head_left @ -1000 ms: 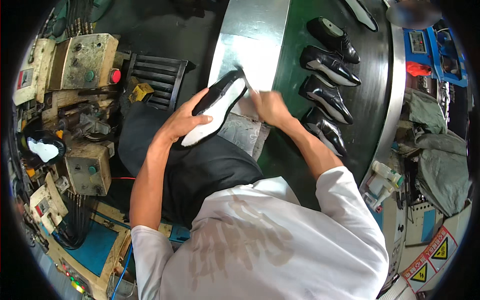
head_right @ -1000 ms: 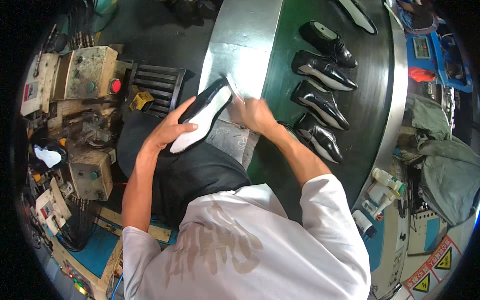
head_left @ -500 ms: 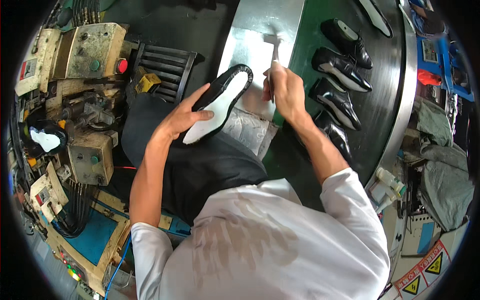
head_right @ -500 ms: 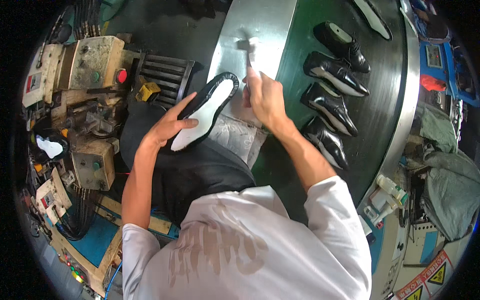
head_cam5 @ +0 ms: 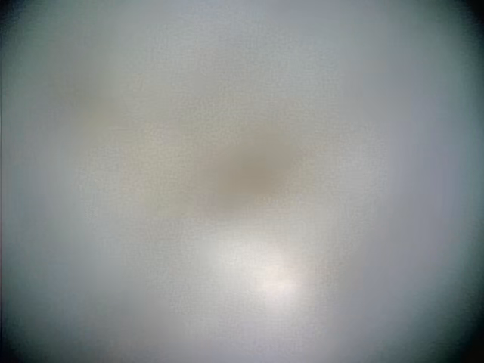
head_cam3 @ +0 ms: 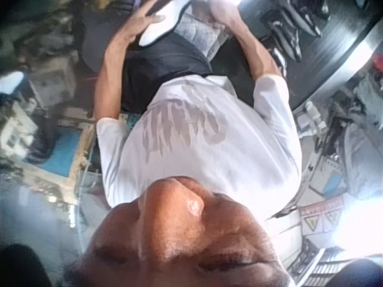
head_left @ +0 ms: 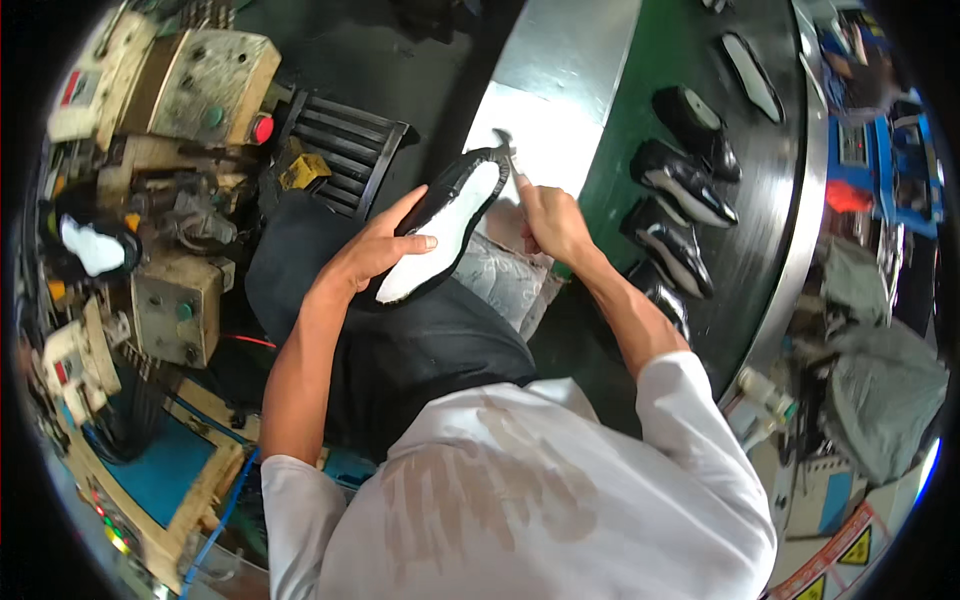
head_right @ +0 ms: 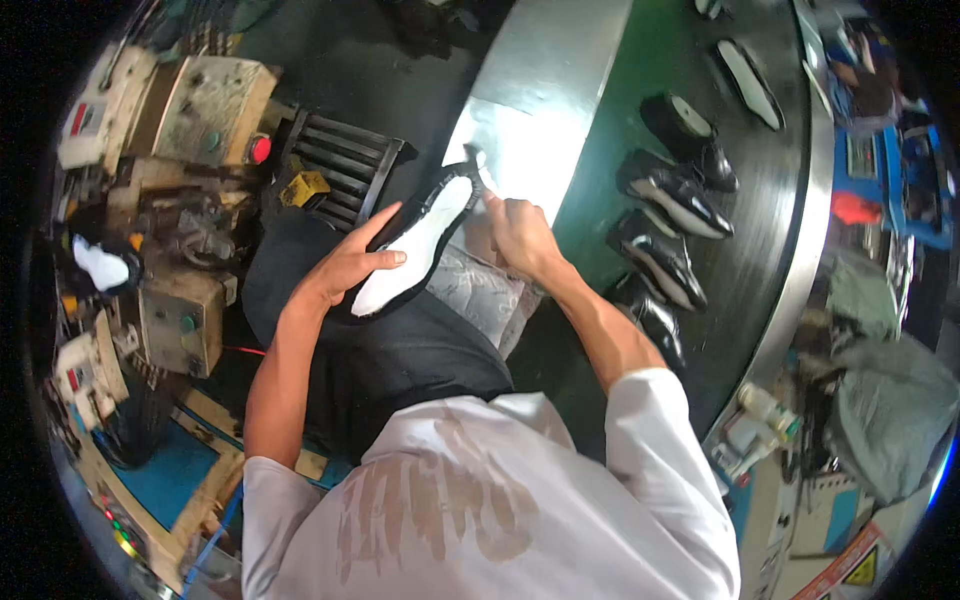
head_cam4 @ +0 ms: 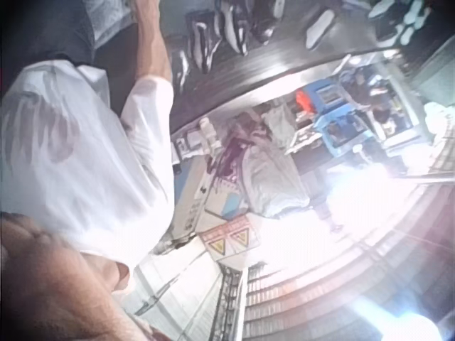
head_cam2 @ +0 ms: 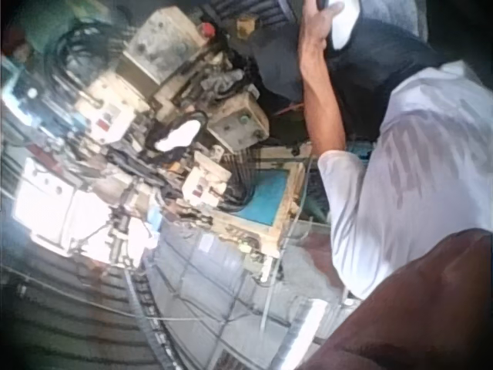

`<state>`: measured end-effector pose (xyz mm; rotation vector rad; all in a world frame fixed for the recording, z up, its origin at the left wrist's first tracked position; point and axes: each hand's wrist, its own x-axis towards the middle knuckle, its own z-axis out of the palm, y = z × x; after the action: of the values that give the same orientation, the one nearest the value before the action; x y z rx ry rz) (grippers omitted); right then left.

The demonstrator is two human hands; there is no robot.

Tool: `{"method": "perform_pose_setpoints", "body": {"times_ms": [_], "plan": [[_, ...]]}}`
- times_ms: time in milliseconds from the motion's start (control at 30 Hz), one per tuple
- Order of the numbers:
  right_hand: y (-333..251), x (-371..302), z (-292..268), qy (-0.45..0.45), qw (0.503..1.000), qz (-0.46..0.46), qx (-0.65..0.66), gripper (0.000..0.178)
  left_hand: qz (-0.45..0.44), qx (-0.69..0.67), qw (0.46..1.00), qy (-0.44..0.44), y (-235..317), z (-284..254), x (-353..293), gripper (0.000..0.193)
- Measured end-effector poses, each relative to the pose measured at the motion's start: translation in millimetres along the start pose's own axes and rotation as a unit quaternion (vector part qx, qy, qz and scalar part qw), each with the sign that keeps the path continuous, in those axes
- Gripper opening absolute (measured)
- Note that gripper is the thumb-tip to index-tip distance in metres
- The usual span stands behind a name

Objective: Operating machinery and using hand tools to assemble and finish shoes in a manufacturing environment.

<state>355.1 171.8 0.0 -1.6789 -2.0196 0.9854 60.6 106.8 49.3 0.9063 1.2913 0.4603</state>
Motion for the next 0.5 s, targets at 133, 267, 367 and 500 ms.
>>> {"method": "perform_pose_setpoints", "body": {"times_ms": [133, 267, 367, 500], "plan": [[-21.3, -1.5, -3.4, 0.061, 0.995, -0.070, 0.030, 0.055, -0.041, -0.062, 0.997, -0.009, 2.0, 2.9, -9.9, 0.092], [15.2, -17.1, 33.2, -0.001, 0.999, 0.036, -0.015, 0.060, 0.000, -0.044, 0.999, 0.029, -18.3, 3.8, -6.2, 0.092], [44.7, -33.6, 24.8, 0.019, 0.994, 0.062, -0.093, 0.062, 0.020, -0.097, 0.994, 0.043, -11.2, 15.4, -26.3, 0.090], [44.2, -35.7, 9.6, 0.027, 0.963, 0.036, -0.266, 0.064, 0.144, -0.035, 0.981, 0.129, -8.1, 27.9, -67.0, 0.090]]}}
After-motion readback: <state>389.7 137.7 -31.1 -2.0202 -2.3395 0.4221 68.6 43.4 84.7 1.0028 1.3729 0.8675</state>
